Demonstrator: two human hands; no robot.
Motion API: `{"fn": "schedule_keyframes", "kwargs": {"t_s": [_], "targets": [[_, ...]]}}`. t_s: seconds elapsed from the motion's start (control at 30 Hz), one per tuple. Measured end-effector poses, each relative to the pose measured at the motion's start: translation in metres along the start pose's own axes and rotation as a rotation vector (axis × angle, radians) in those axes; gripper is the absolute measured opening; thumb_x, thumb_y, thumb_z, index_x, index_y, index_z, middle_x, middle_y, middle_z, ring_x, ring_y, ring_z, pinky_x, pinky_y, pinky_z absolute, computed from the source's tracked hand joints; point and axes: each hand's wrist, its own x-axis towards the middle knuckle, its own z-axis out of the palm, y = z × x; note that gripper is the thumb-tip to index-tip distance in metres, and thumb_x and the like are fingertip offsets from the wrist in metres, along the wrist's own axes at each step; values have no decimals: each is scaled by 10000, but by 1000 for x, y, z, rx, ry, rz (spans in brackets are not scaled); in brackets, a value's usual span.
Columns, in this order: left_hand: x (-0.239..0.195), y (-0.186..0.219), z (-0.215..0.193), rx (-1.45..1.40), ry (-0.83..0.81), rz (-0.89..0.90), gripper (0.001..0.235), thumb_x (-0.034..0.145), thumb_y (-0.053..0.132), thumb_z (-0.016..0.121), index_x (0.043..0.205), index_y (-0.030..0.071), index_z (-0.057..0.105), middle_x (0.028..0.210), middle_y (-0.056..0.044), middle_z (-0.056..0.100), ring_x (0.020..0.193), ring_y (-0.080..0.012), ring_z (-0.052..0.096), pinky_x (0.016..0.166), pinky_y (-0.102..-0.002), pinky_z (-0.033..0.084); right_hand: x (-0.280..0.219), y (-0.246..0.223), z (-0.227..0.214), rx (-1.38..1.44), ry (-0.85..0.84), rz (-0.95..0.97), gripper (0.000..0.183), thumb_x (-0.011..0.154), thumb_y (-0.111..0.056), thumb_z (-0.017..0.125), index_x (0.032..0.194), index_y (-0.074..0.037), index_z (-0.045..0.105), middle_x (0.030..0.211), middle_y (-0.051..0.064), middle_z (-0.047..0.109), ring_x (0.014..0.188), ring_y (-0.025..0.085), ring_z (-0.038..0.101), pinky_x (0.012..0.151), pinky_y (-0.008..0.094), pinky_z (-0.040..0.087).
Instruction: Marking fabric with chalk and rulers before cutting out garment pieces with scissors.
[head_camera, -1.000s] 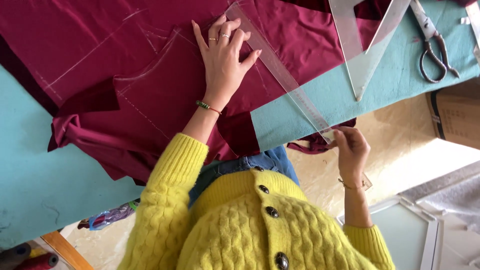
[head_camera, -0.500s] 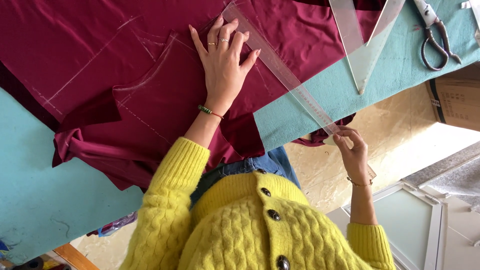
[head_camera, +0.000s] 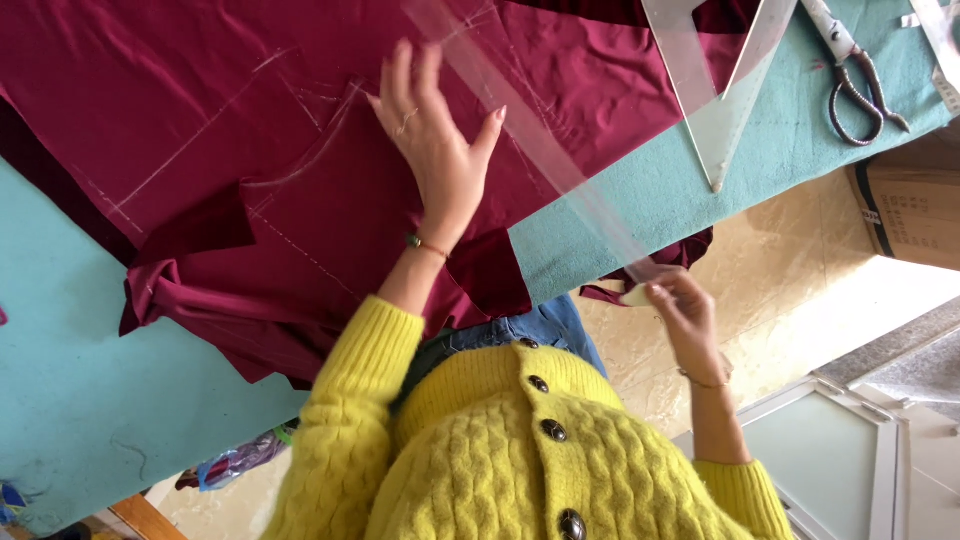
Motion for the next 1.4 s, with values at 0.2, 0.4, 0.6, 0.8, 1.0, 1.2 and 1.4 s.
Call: {"fn": "schedule_keyframes", "kwargs": {"t_s": [0.2, 0.4, 0.6, 0.8, 1.0, 1.2, 1.4], "targets": [[-12, 49, -48, -1061, -44, -202, 274, 1160, 213, 374, 1323, 79, 548, 920, -79, 722, 837, -182, 723, 807, -287, 628, 25, -61, 95, -88, -190, -299, 101, 1009, -189, 620, 1012, -95, 657, 1292, 90, 604, 1271, 227, 593, 1130, 361, 513], [98, 37, -159, -749, 65, -105, 236, 1040, 261, 407, 1008, 78, 552, 715, -86, 639, 582, -173, 630, 537, -266, 540, 41, -49, 97, 133, -44, -316, 139, 961, -120, 689, 890, -2, 674, 1020, 163, 597, 1031, 273, 559, 960, 390, 409], [100, 6, -260, -331, -207, 178, 208, 988, -93, 393, 1098, -42, 561, 836, -172, 637, 671, -231, 653, 554, -307, 577, 63, -31, 82, 518, 278, 49, 118, 1067, -197, 620, 1039, -82, 613, 812, 50, 672, 634, 21, 459, 623, 182, 348], [51, 42, -155, -102, -511, 270, 559, 1139, 65, 556, 1606, 157, 262, 1611, 16, 526, 462, -67, 405, 381, -237, 309, 95, -32, 90, 480, 106, 18, 135, 1063, -115, 582, 1184, -78, 534, 878, 85, 686, 681, 129, 655, 627, 258, 574], [-22, -5, -66, 239, -555, 447, 531, 1105, 225, 593, 1593, 252, 385, 570, 30, 622, 465, -148, 519, 654, -347, 441, 146, -61, 107, 72, 188, -111, 233, 1054, -93, 613, 1266, -40, 531, 732, 99, 661, 598, 169, 648, 575, 282, 585], [-20, -9, -60, 316, -497, 474, 552, 1082, 221, 659, 1578, 245, 418, 531, 39, 579, 443, -131, 491, 614, -335, 417, 176, -76, 123, -66, 230, -100, 122, 1047, -67, 592, 1157, -33, 554, 729, 71, 694, 550, 127, 656, 515, 233, 595], [-25, -7, -57, 370, -475, 449, 526, 1097, 263, 630, 1578, 268, 419, 496, 48, 526, 421, -120, 429, 642, -326, 408, 184, -81, 131, -101, 257, -56, 117, 1025, -74, 621, 1117, -60, 550, 698, 49, 700, 506, 109, 646, 489, 226, 577]]}}
